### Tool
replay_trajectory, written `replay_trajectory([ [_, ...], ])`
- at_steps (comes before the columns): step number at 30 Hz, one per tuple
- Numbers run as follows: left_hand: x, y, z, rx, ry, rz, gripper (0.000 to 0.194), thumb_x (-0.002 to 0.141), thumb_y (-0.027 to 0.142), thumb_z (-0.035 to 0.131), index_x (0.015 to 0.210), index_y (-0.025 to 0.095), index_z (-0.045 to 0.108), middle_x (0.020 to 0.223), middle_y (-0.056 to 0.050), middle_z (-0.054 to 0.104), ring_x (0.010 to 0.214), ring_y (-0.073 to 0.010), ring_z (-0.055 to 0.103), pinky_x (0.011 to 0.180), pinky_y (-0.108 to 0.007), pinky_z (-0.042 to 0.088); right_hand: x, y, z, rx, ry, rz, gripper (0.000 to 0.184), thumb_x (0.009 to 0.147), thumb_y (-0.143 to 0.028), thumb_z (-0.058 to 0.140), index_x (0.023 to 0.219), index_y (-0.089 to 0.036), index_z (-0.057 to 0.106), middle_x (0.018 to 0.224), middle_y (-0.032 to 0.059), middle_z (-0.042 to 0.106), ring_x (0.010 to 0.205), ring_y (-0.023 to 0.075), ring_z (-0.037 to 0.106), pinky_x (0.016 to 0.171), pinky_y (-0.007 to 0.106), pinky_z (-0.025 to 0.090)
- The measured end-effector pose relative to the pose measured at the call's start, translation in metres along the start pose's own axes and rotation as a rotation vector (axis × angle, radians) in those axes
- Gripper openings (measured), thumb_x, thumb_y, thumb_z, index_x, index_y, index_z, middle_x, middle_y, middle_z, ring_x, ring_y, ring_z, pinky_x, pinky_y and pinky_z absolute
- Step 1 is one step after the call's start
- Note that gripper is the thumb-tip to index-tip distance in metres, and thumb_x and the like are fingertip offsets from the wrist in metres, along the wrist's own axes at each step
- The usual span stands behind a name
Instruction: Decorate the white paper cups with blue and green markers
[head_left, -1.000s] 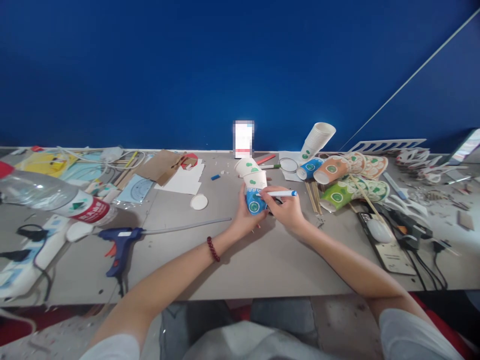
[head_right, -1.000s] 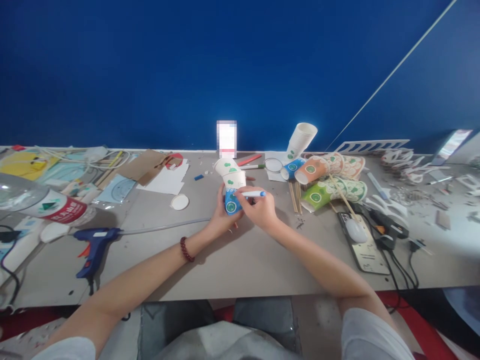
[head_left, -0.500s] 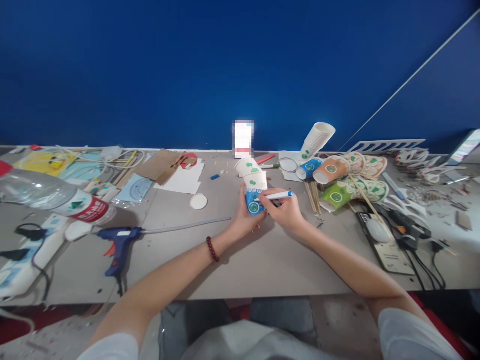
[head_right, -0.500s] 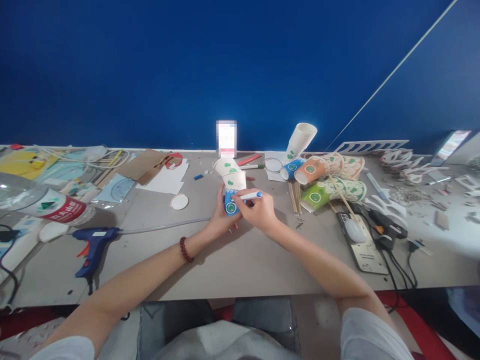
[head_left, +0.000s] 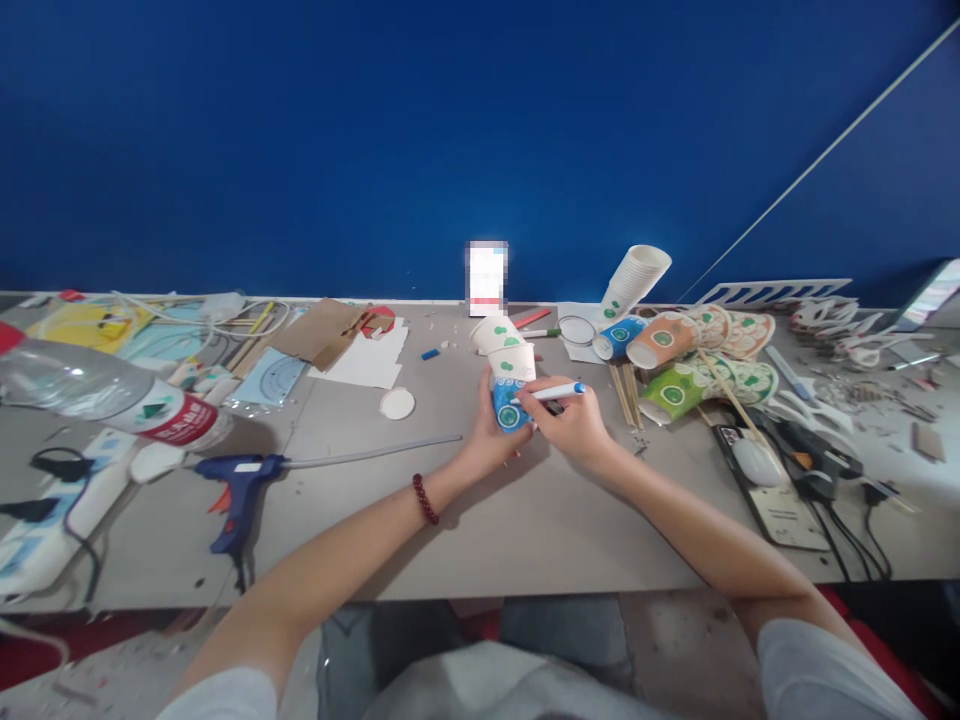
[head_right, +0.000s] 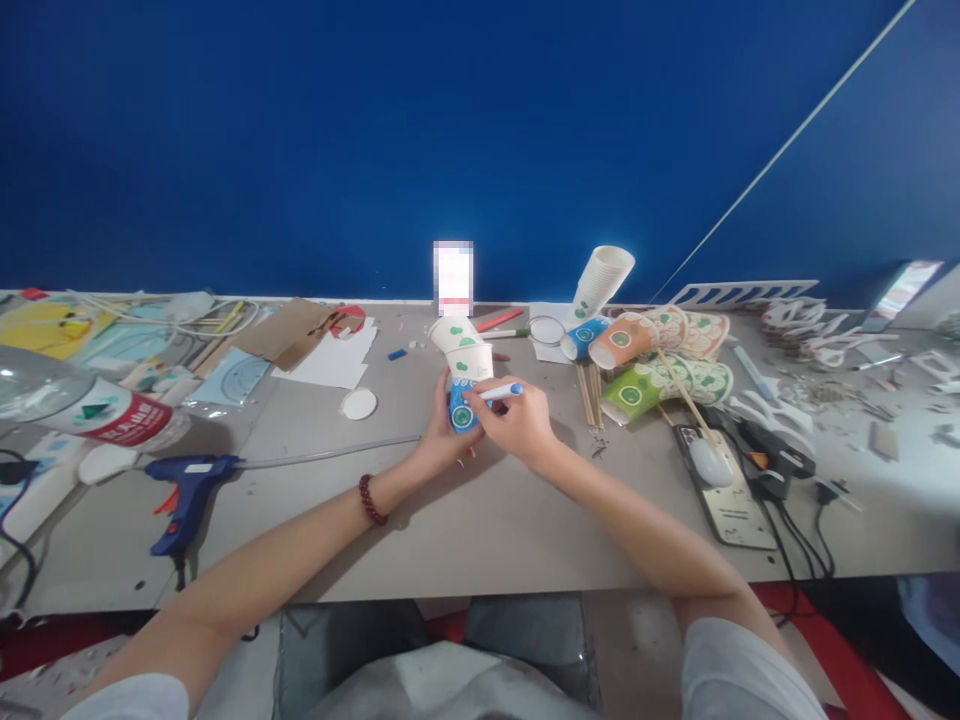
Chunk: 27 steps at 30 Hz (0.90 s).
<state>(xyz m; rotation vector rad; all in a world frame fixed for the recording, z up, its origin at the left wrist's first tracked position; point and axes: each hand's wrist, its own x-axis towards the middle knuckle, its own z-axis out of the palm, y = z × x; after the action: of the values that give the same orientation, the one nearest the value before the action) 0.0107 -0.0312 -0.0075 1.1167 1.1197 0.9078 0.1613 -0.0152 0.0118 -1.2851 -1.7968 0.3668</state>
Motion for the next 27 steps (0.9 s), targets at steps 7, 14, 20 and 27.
replay_trajectory([
  [7, 0.0001, 0.0019, 0.0003, -0.02, 0.013, 0.033, 0.117, 0.081, 0.026, 0.081, 0.167, 0.037, 0.001, 0.124, -0.012, 0.068, 0.071, -0.0143, 0.064, 0.048, -0.021, 0.05, -0.0007, -0.0006, 0.0015, -0.01, 0.019, -0.011, 0.023, 0.092, -0.037, 0.066, 0.084, -0.022, 0.081, 0.082, 0.0094, 0.08, 0.069, 0.0223, 0.073, 0.069, 0.034, 0.056],
  [14, 0.0005, -0.0008, 0.0001, -0.024, -0.008, 0.031, 0.118, 0.082, 0.029, 0.08, 0.167, 0.034, -0.003, 0.124, -0.014, 0.067, 0.072, -0.015, 0.064, 0.047, -0.021, 0.049, -0.0009, -0.0004, 0.0011, -0.004, -0.004, -0.002, 0.022, 0.092, -0.038, 0.068, 0.085, -0.022, 0.081, 0.084, 0.0087, 0.08, 0.07, 0.022, 0.073, 0.07, 0.034, 0.056],
  [20, 0.0013, 0.0018, 0.003, -0.032, 0.025, 0.069, 0.117, 0.08, 0.025, 0.08, 0.167, 0.034, 0.002, 0.123, -0.013, 0.068, 0.073, -0.0154, 0.065, 0.047, -0.019, 0.048, -0.0001, 0.0019, 0.0003, -0.02, 0.021, -0.045, 0.023, 0.094, -0.038, 0.066, 0.09, -0.023, 0.083, 0.083, 0.0092, 0.08, 0.072, 0.0219, 0.074, 0.072, 0.033, 0.056],
  [27, 0.0011, 0.0001, 0.0016, -0.021, 0.011, 0.033, 0.121, 0.08, 0.028, 0.08, 0.166, 0.035, -0.005, 0.122, -0.012, 0.068, 0.07, -0.0141, 0.063, 0.046, -0.019, 0.048, 0.0018, -0.0008, -0.0032, -0.014, -0.082, 0.03, 0.022, 0.094, -0.036, 0.065, 0.089, -0.022, 0.081, 0.085, 0.0075, 0.082, 0.064, 0.0198, 0.07, 0.066, 0.032, 0.054],
])
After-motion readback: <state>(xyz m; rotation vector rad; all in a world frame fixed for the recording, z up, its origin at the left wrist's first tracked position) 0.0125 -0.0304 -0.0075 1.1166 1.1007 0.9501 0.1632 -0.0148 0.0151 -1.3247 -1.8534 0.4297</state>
